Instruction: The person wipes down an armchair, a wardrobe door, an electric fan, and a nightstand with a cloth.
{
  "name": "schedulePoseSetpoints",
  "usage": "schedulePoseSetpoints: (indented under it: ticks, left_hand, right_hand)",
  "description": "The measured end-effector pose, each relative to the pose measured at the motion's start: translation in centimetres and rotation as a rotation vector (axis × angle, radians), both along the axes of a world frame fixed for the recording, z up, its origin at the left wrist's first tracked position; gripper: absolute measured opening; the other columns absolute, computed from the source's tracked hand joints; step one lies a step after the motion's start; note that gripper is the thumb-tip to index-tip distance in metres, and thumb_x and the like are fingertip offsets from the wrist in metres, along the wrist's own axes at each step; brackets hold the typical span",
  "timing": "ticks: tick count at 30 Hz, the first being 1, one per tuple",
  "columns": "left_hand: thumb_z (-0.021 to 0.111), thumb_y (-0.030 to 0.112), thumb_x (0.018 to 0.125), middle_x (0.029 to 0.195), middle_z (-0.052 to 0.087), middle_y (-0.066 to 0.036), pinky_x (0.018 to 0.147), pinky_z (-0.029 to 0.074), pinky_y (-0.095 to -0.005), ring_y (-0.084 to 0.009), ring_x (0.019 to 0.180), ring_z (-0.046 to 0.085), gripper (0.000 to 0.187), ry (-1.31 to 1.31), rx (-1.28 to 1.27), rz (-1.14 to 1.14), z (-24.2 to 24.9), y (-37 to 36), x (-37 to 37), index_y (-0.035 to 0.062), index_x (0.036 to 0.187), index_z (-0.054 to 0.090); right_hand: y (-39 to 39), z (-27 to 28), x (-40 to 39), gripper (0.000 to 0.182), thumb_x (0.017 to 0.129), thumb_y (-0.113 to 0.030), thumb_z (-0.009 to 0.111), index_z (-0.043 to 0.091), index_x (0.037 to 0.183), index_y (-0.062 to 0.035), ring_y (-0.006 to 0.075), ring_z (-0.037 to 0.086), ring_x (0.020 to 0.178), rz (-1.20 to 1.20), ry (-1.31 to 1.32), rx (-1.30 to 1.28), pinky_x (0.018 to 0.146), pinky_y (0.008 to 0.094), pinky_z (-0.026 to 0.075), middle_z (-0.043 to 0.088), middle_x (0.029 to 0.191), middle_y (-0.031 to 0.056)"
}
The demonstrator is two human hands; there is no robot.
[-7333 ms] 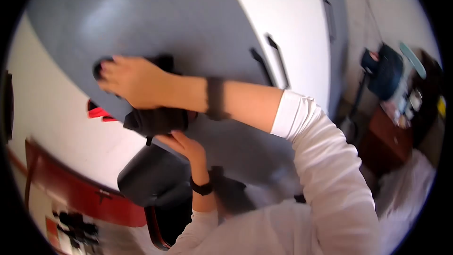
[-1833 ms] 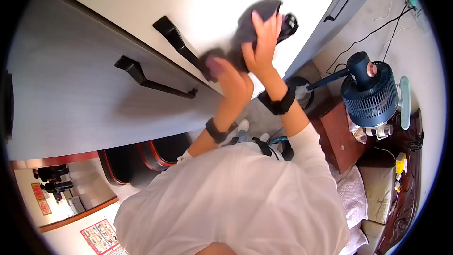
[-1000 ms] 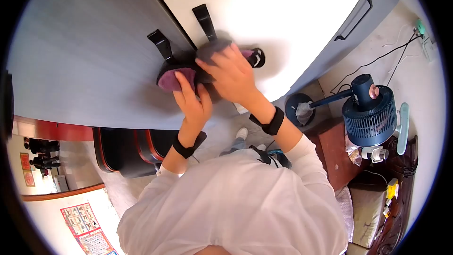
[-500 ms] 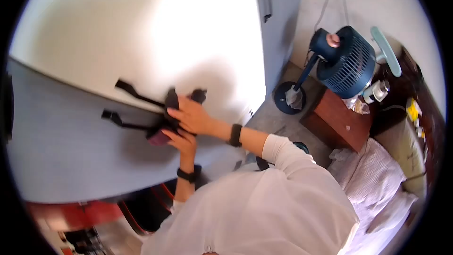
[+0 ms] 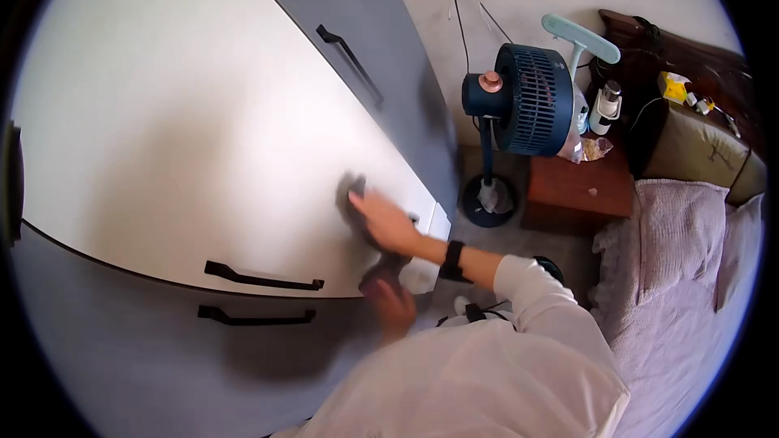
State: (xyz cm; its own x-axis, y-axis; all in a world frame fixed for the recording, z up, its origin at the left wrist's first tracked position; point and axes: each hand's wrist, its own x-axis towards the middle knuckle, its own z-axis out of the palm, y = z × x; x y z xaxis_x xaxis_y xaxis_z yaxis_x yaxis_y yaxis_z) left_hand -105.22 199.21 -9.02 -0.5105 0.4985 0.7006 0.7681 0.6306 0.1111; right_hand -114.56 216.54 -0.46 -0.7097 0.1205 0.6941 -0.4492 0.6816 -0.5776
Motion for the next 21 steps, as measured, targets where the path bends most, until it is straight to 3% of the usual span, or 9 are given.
schedulePoseSetpoints:
  ticks: [2,5,8,10,16,17,18,20,21]
  left_hand:
    - [0.059,0.018,0.09,0.125,0.048,-0.038,0.099,0.035,-0.0573,-0.0542,0.11,0.048,0.073,-0.247,0.106,-0.04,-0.2,2.4,-2.1,-0.0171,0.141,0.021]
    - [0.058,0.013,0.091,0.125,0.046,-0.038,0.098,0.036,-0.0509,-0.0518,0.112,0.048,0.072,-0.099,0.242,-0.157,5.2,7.5,-5.3,-0.0172,0.143,0.019]
    - [0.06,0.01,0.087,0.12,0.047,-0.036,0.092,0.04,-0.0496,-0.0502,0.106,0.05,0.066,-0.198,0.392,-0.24,8.1,10.5,-6.8,-0.0166,0.14,0.029]
    - [0.059,0.01,0.088,0.122,0.046,-0.036,0.092,0.04,-0.0488,-0.0495,0.106,0.049,0.067,-0.131,0.417,-0.24,9.9,11.7,-8.3,-0.016,0.141,0.027]
    - [0.058,0.013,0.089,0.123,0.045,-0.037,0.094,0.038,-0.0484,-0.0498,0.108,0.048,0.068,-0.246,0.429,-0.132,9.7,13.0,-10.9,-0.0154,0.142,0.025]
    - [0.057,0.013,0.089,0.123,0.045,-0.036,0.095,0.038,-0.0488,-0.0501,0.109,0.048,0.067,-0.211,0.401,-0.121,8.9,12.8,-11.4,-0.0153,0.142,0.025]
    - [0.056,0.018,0.091,0.133,0.041,-0.036,0.103,0.032,-0.0481,-0.0483,0.119,0.043,0.074,-0.431,0.384,-0.083,6.4,12.2,-11.8,-0.0068,0.149,0.017]
    - [0.057,0.017,0.09,0.13,0.043,-0.036,0.102,0.033,-0.0481,-0.0484,0.12,0.044,0.074,-0.523,0.318,0.085,5.3,12.2,-12.3,-0.0053,0.149,0.019]
    - [0.057,0.015,0.09,0.128,0.044,-0.037,0.101,0.034,-0.0491,-0.0487,0.117,0.045,0.074,-0.292,0.321,-0.006,5.2,12.2,-13.4,-0.007,0.148,0.019]
  right_hand:
    - [2.9,4.2,-2.0,0.064,0.082,0.002,0.048,0.034,0.145,-0.0023,0.0441,0.046,0.12,-0.107,0.083,0.001,0.115,0.0502,0.025,0.05,0.124,0.0273]
    - [7.3,9.4,-6.2,0.065,0.087,-0.008,0.055,0.03,0.147,-0.0048,0.0469,0.035,0.132,-0.289,0.093,0.02,0.113,0.0467,0.026,0.039,0.14,0.0312]
    - [10.9,15.1,-10.4,0.06,0.089,-0.01,0.054,0.032,0.145,-0.0033,0.0445,0.04,0.128,-0.43,0.322,0.08,0.11,0.0471,0.031,0.041,0.139,0.028]
    - [12.2,18.5,-12.8,0.058,0.09,-0.011,0.054,0.034,0.144,-0.0032,0.0428,0.043,0.125,-0.471,0.396,0.182,0.108,0.0459,0.034,0.041,0.139,0.0267]
    - [12.0,16.9,-15.3,0.058,0.084,-0.002,0.056,0.04,0.14,-0.0023,0.0403,0.047,0.123,-0.462,0.286,0.042,0.102,0.0415,0.04,0.042,0.139,0.0248]
    - [11.8,16.0,-14.9,0.059,0.082,0.003,0.055,0.042,0.139,-0.0017,0.0417,0.046,0.123,-0.398,0.255,-0.004,0.101,0.0443,0.04,0.041,0.139,0.0262]
    - [11.8,14.7,-14.7,0.059,0.082,0.003,0.055,0.042,0.139,-0.0015,0.0423,0.046,0.122,-0.393,0.295,0.009,0.101,0.0454,0.04,0.04,0.139,0.0271]
    - [12.2,12.7,-15.2,0.059,0.082,0.003,0.055,0.042,0.139,-0.0011,0.0435,0.046,0.122,-0.374,0.385,0.037,0.102,0.0476,0.039,0.039,0.139,0.0289]
    - [12.0,12.9,-15.5,0.059,0.08,0.003,0.054,0.043,0.138,-0.0007,0.0448,0.045,0.123,-0.335,0.363,-0.037,0.102,0.0496,0.038,0.039,0.137,0.0312]
